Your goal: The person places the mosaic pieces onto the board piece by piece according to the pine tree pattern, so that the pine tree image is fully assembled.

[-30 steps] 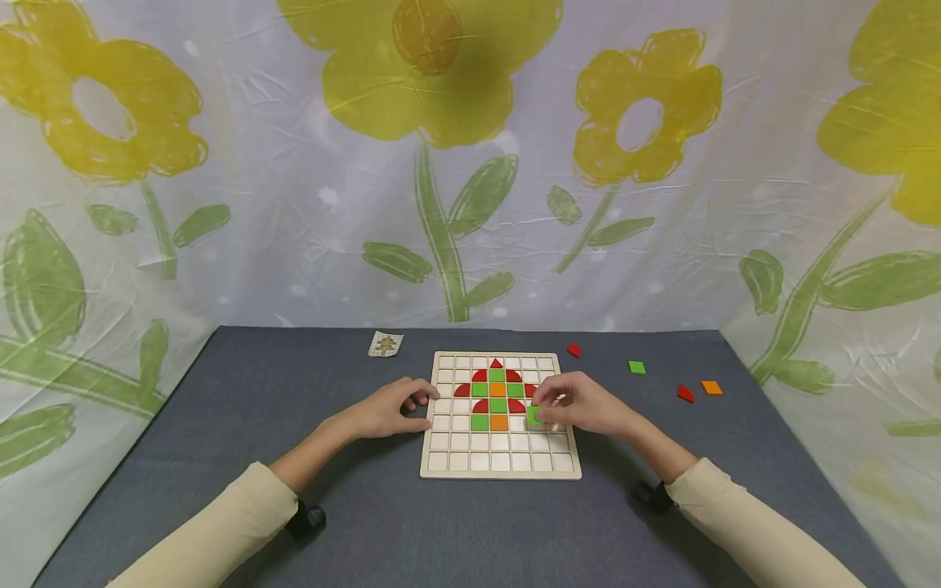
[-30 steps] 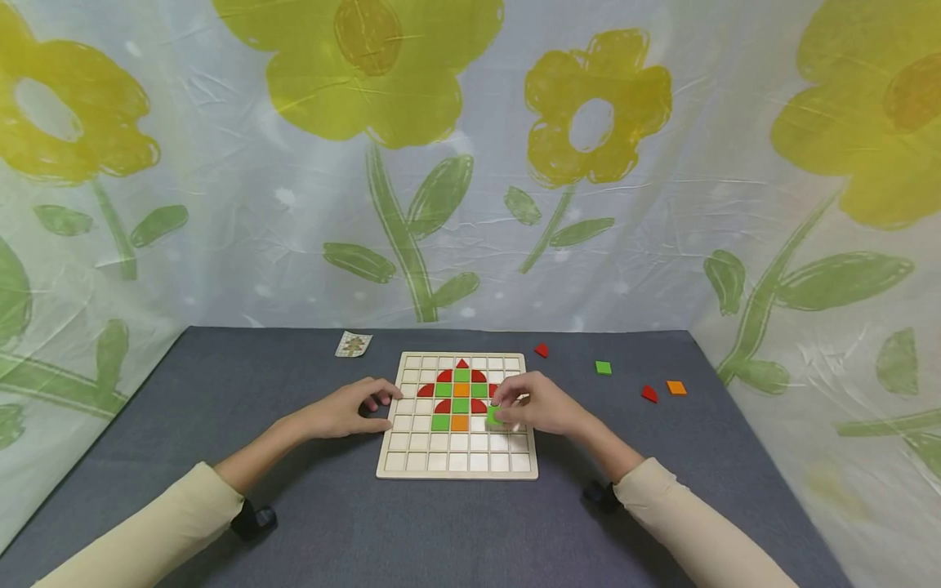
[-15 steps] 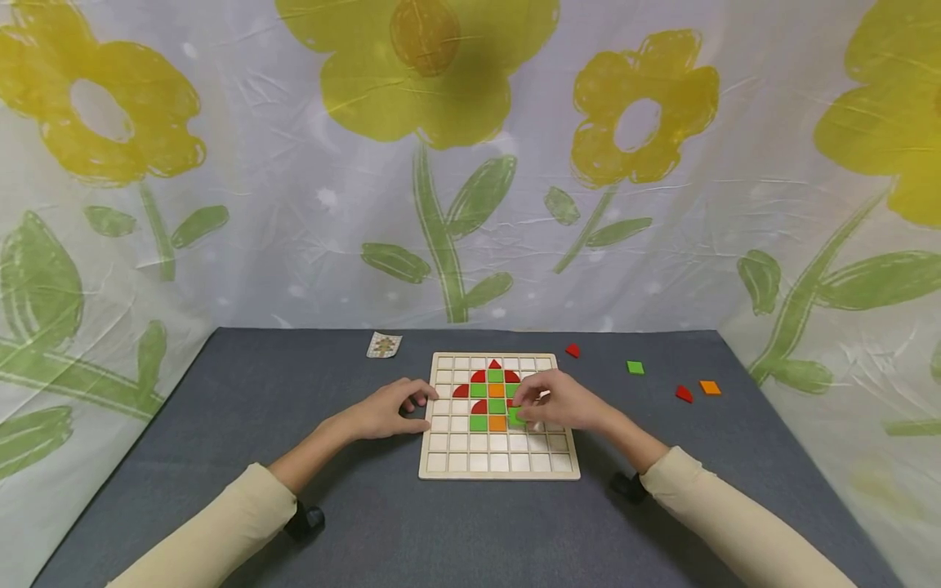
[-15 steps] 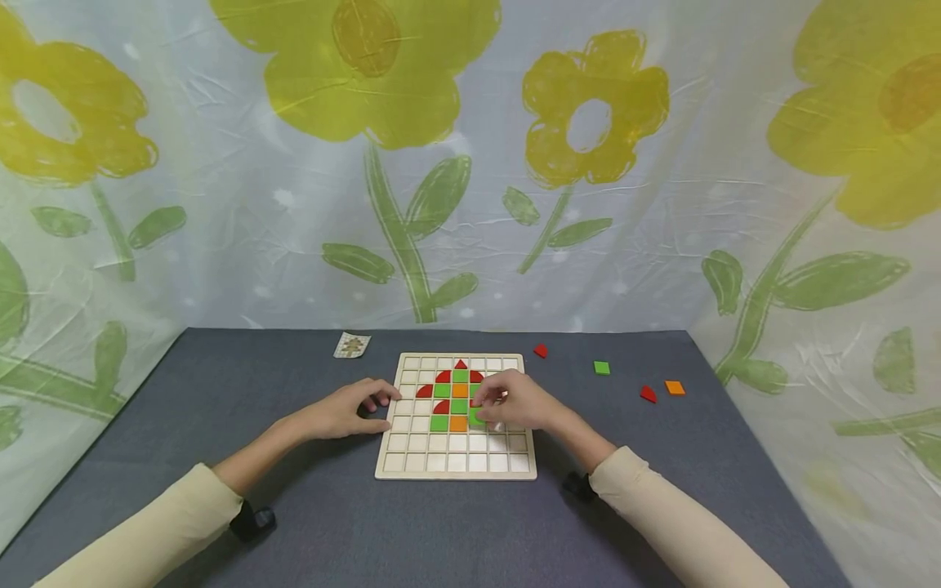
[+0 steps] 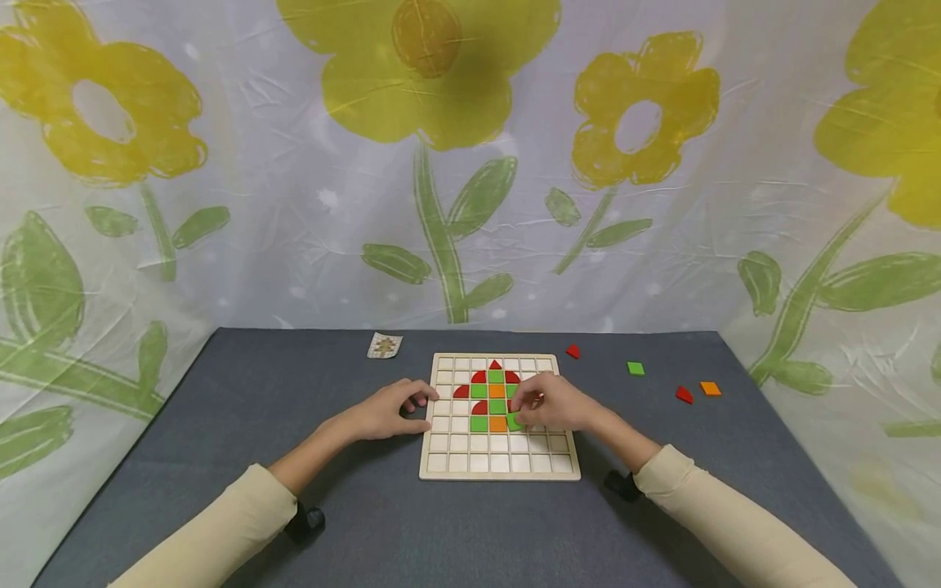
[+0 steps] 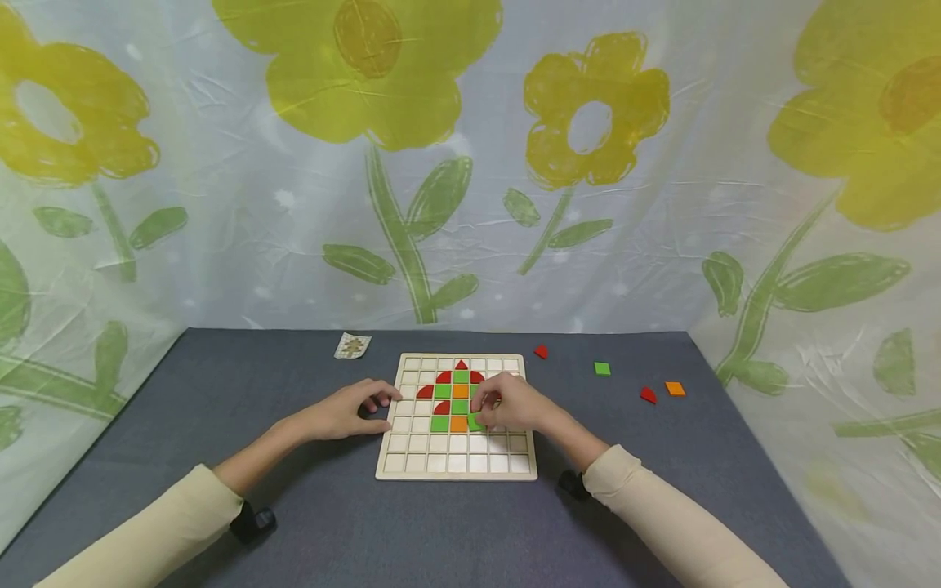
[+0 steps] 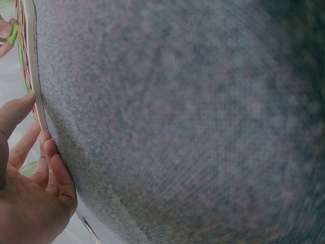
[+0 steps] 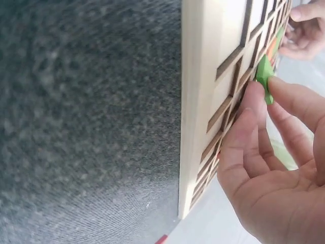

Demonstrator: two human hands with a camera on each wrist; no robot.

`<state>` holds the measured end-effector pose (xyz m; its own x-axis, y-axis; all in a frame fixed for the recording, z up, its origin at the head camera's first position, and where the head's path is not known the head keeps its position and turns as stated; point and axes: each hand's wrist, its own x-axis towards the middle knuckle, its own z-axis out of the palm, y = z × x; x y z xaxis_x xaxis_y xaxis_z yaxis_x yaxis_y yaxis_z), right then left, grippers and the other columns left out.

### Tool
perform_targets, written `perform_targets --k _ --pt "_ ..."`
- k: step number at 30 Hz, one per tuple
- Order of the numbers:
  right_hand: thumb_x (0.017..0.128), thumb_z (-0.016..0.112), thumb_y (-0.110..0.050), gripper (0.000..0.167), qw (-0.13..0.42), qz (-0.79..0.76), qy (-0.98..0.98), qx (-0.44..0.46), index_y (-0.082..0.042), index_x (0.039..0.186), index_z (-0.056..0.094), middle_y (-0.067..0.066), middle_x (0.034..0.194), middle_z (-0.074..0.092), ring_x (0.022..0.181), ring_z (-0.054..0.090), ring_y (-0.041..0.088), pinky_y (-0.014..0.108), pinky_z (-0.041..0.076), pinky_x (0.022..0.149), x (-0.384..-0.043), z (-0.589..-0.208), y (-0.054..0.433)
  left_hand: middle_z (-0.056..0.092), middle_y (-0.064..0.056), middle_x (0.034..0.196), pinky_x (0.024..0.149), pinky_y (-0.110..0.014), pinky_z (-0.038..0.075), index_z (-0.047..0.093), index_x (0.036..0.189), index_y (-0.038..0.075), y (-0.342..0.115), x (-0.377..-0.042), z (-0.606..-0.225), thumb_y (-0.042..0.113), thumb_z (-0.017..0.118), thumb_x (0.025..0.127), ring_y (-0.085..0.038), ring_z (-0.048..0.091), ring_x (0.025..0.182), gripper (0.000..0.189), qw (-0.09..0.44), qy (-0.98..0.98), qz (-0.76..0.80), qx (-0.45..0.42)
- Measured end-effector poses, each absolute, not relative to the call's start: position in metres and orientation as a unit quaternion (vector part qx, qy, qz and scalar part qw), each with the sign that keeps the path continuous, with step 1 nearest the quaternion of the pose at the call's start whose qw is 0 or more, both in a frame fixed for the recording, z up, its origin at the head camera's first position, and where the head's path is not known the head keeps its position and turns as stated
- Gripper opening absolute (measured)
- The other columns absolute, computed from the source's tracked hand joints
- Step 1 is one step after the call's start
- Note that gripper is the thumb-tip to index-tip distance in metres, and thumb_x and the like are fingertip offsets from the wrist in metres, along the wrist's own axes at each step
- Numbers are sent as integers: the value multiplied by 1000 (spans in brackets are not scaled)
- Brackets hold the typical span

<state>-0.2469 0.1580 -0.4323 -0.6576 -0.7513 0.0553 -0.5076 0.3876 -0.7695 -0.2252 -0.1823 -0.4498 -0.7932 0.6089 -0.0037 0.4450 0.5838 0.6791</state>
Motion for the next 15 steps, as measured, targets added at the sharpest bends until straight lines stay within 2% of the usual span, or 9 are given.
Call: perform_targets --k 6,15 --pt "89 76 0 4 135 -368 840 -375 -2 90 73 -2 81 66 74 61 15 30 54 73 -245 -434 158 54 -8 113 91 -45 48 59 132 4 -183 -225 -451 17 74 96 -24 56 101 41 124 882 346 294" --pt "88 77 0 4 131 -363 845 -371 -2 89 73 -2 77 64 71 59 13 29 53 70 -244 -433 157 54 -7 113 91 -44 48 59 133 4 -184 -226 -451 17 74 96 -24 57 101 42 126 881 347 295"
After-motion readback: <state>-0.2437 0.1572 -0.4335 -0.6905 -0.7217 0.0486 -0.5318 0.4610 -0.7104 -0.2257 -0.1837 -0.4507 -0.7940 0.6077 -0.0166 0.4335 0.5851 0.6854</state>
